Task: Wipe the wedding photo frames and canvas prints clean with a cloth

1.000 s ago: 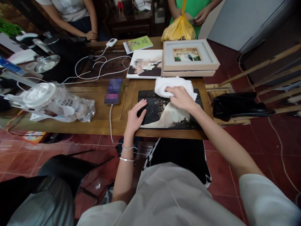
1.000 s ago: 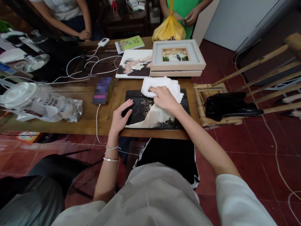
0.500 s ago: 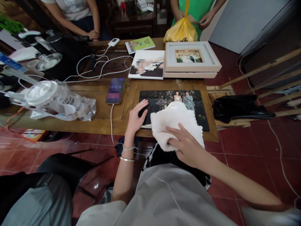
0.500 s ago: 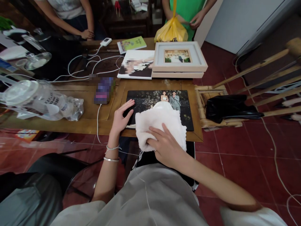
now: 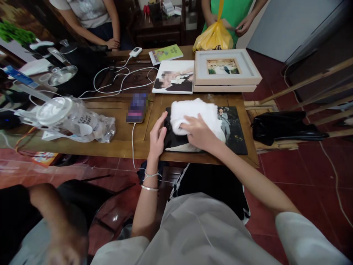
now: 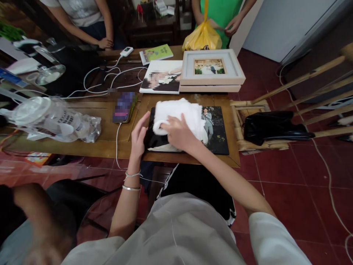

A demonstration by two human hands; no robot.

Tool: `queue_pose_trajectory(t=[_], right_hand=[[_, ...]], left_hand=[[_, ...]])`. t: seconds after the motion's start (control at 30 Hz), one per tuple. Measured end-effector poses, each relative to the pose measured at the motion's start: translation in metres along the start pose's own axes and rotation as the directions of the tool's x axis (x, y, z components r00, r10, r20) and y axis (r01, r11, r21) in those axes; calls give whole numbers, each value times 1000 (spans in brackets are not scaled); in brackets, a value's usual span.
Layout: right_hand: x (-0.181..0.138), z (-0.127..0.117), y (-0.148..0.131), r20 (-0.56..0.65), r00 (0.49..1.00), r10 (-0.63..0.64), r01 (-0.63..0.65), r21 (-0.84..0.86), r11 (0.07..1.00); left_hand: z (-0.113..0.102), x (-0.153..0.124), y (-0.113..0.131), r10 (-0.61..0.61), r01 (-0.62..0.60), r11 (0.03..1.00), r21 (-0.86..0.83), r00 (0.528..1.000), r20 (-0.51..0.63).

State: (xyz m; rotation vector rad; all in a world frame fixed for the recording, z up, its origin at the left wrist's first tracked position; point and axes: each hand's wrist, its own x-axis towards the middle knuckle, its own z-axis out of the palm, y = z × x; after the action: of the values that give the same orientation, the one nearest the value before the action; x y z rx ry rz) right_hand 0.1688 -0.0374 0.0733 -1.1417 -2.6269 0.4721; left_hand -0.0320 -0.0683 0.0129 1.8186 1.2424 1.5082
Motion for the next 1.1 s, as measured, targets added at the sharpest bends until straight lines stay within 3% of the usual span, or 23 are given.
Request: queue_pose_trajectory(t=[0.1,0.17,0.27,0.37,0.47,0.6,0.73,0.83,0.97,1.1], right_hand=[[-18,8,-27,65,969,-239,238,35,971],[-41,7,-35,89,945,-315,310,63,949],[-74,-1,-30,82,951,-298,290,97,952],[-89,-10,-8,3,982,-191,189,103,976],[-74,-15,20,-79,995,-57,63,77,995],[-18,-16,41,-167,982,89,-68,130,989],[46,-12,32,-198,976,88,-29,279,960],[73,-8,20,-171,984,60,0,328,945],[64,-10,29,-167,985,35,24,338,941],[19,-25,75,-219,970,102,-36,289,957]], left_hand=[[0,-1,-3,52,-53,999,-9,996,-79],[0,-2,-4,66,-63,997,37,995,-81],[1,-1,-2,48,-46,995,91,999,-23],[2,0,0,25,-32,987,156,999,45],[3,0,0,-8,-11,978,206,996,90],[3,1,-3,-26,1,977,213,993,114],[3,1,-5,-30,5,979,206,992,121],[2,1,-6,-38,13,979,204,992,121],[2,2,-5,-46,20,978,207,991,124],[2,1,-4,-45,20,981,194,991,122]])
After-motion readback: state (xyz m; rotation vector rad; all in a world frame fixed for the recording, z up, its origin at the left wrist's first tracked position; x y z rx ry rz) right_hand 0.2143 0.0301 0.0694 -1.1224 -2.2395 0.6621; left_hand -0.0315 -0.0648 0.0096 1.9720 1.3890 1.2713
